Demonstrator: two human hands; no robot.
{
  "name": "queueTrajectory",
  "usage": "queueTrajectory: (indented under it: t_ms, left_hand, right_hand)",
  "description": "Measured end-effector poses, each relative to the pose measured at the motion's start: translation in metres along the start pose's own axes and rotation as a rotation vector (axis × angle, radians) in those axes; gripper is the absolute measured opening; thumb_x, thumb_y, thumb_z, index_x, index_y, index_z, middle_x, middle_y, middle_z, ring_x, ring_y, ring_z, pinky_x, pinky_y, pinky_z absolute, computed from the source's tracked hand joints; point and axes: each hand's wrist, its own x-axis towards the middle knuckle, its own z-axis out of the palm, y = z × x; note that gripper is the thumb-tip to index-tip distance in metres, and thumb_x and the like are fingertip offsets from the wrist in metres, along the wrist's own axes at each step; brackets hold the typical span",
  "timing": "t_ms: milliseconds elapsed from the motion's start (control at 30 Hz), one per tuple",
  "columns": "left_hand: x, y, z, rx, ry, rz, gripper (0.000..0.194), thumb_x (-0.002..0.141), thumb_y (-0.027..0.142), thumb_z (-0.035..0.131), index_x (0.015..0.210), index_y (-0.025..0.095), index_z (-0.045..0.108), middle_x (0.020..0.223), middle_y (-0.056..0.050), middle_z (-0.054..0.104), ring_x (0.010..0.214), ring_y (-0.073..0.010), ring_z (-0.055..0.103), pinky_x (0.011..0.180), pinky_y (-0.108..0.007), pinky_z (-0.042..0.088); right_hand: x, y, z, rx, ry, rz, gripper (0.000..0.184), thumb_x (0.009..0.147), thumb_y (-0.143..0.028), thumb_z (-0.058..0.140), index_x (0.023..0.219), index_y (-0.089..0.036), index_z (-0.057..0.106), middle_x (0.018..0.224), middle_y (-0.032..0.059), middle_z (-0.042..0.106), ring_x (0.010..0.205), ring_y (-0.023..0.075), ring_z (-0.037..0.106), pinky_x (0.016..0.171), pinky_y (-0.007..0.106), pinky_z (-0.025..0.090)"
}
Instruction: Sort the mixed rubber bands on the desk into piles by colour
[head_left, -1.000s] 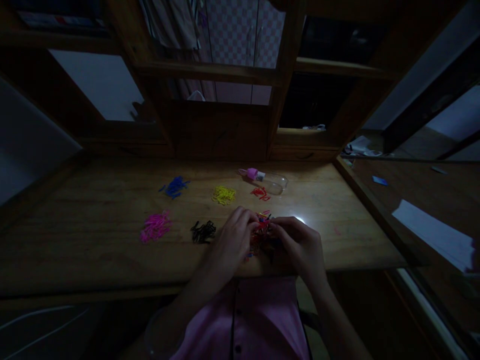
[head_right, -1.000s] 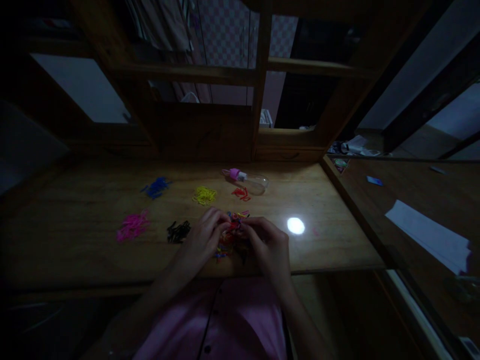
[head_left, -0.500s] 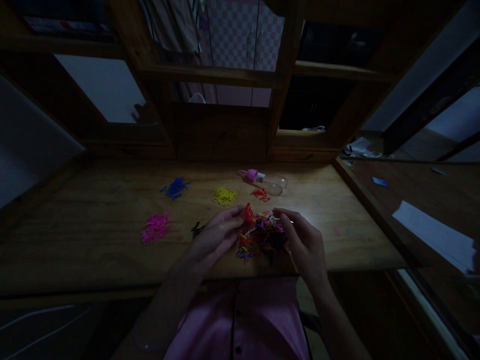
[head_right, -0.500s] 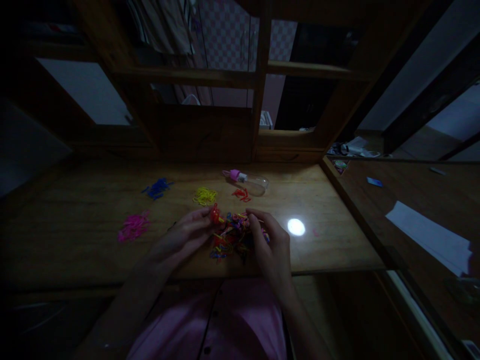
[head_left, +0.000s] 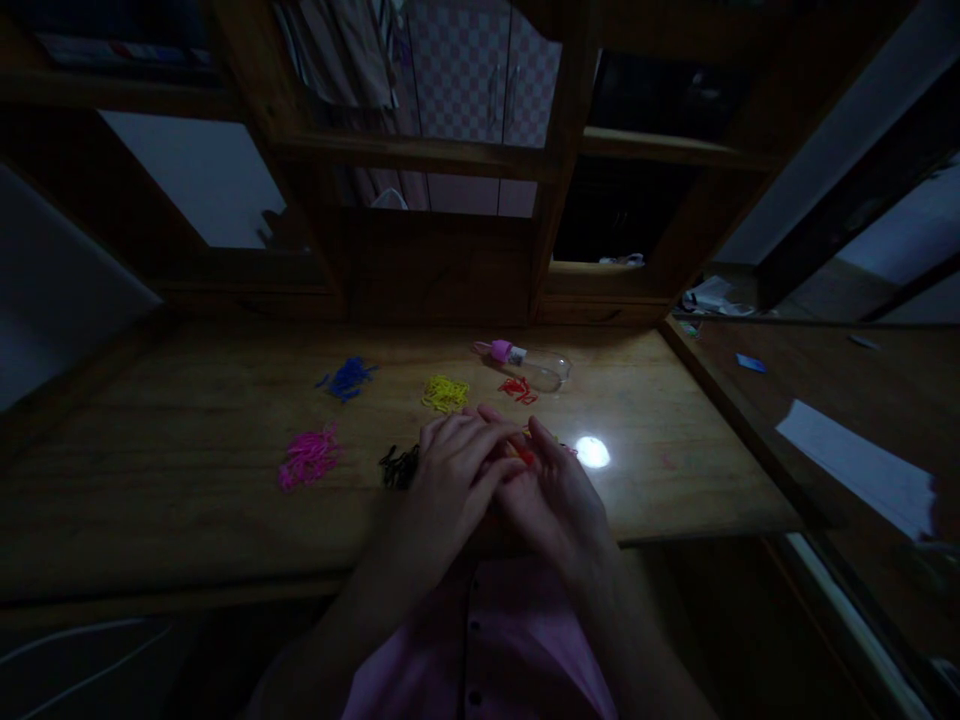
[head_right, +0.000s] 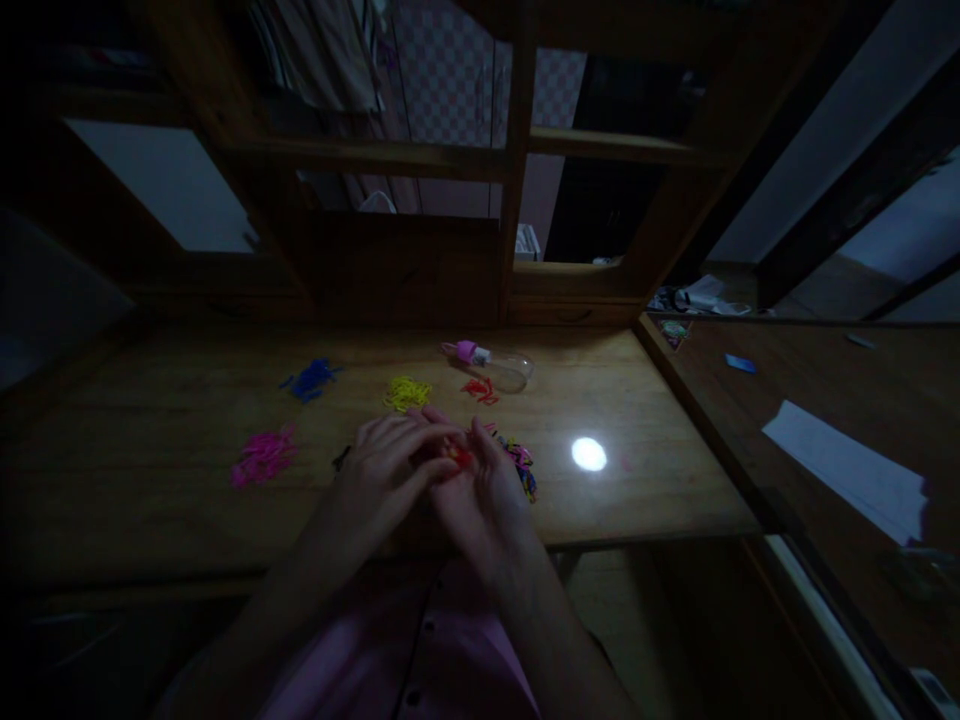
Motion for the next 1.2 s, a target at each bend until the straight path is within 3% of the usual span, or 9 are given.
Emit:
queueTrajectory:
  t_ms: [167, 333, 533, 667, 767, 967, 1200]
  left_hand:
    - [-0.006, -0.006, -0.014, -0.091, 0.114, 0.04, 0.021, 0.093, 0.023, 0.05, 0.103, 0.029, 0.067, 0.106, 0.0, 0.07, 0.103, -0.019, 0.059, 0.095, -0.038, 0.041]
    - [-0.003, -0.009, -0.018, -0.034, 0.176, 0.031, 0.011, 0.087, 0.022, 0.062, 0.093, 0.026, 0.07, 0.098, 0.0, 0.07, 0.099, -0.0199, 0.059, 0.092, -0.038, 0.041]
    - [0.0, -0.005, -0.013, 0.093, 0.039, 0.053, 0.008, 0.087, 0.023, 0.062, 0.091, 0.026, 0.068, 0.099, 0.0, 0.066, 0.102, -0.0211, 0.053, 0.095, -0.04, 0.035]
    - [0.0, -0.005, -0.013, 0.128, -0.072, 0.08, 0.008, 0.089, 0.022, 0.058, 0.09, 0.025, 0.066, 0.098, 0.0, 0.065, 0.103, -0.0214, 0.051, 0.097, -0.041, 0.032]
    - [0.0, -0.007, -0.015, 0.13, -0.107, 0.091, 0.006, 0.089, 0.022, 0.059, 0.09, 0.023, 0.064, 0.097, 0.0, 0.064, 0.103, -0.0218, 0.05, 0.095, -0.041, 0.032]
    - [-0.005, -0.011, -0.019, 0.057, -0.099, 0.162, 0.011, 0.091, 0.022, 0.056, 0.098, 0.024, 0.064, 0.102, 0.001, 0.066, 0.104, -0.0199, 0.051, 0.097, -0.04, 0.031]
    - [-0.008, -0.017, -0.017, 0.035, -0.047, 0.189, 0.015, 0.088, 0.023, 0.061, 0.101, 0.027, 0.068, 0.099, 0.0, 0.069, 0.1, -0.0203, 0.054, 0.094, -0.04, 0.034]
  right_hand:
    - [-0.003, -0.001, -0.002, -0.012, -0.022, -0.002, 0.038, 0.096, -0.043, 0.04, 0.106, -0.018, 0.067, 0.12, 0.0101, 0.065, 0.12, 0.0207, 0.055, 0.099, 0.037, 0.048]
    - [-0.004, -0.001, -0.001, -0.003, -0.049, -0.007, 0.044, 0.098, -0.042, 0.034, 0.113, -0.016, 0.066, 0.126, 0.009, 0.063, 0.121, 0.0181, 0.054, 0.106, 0.032, 0.042]
    - [-0.003, 0.0, 0.0, 0.006, -0.029, 0.013, 0.044, 0.099, -0.043, 0.033, 0.111, -0.019, 0.069, 0.118, 0.0056, 0.066, 0.096, 0.0136, 0.06, 0.083, 0.025, 0.053]
    - [-0.002, 0.003, 0.0, 0.118, -0.014, 0.02, 0.045, 0.101, -0.039, 0.03, 0.106, -0.021, 0.071, 0.098, 0.0031, 0.07, 0.074, 0.0112, 0.058, 0.067, 0.02, 0.052]
    - [-0.002, 0.004, 0.0, 0.163, 0.01, 0.036, 0.044, 0.101, -0.038, 0.031, 0.107, -0.02, 0.071, 0.088, 0.0031, 0.07, 0.069, 0.0116, 0.057, 0.063, 0.02, 0.052]
    - [-0.003, 0.0, -0.001, 0.196, -0.039, 0.085, 0.047, 0.102, -0.035, 0.027, 0.115, -0.011, 0.066, 0.111, 0.0094, 0.069, 0.09, 0.0103, 0.062, 0.074, 0.017, 0.052]
    - [-0.003, 0.0, 0.004, 0.091, 0.002, 0.06, 0.043, 0.1, -0.036, 0.032, 0.115, -0.012, 0.065, 0.125, 0.0111, 0.064, 0.123, 0.0171, 0.052, 0.096, 0.029, 0.048]
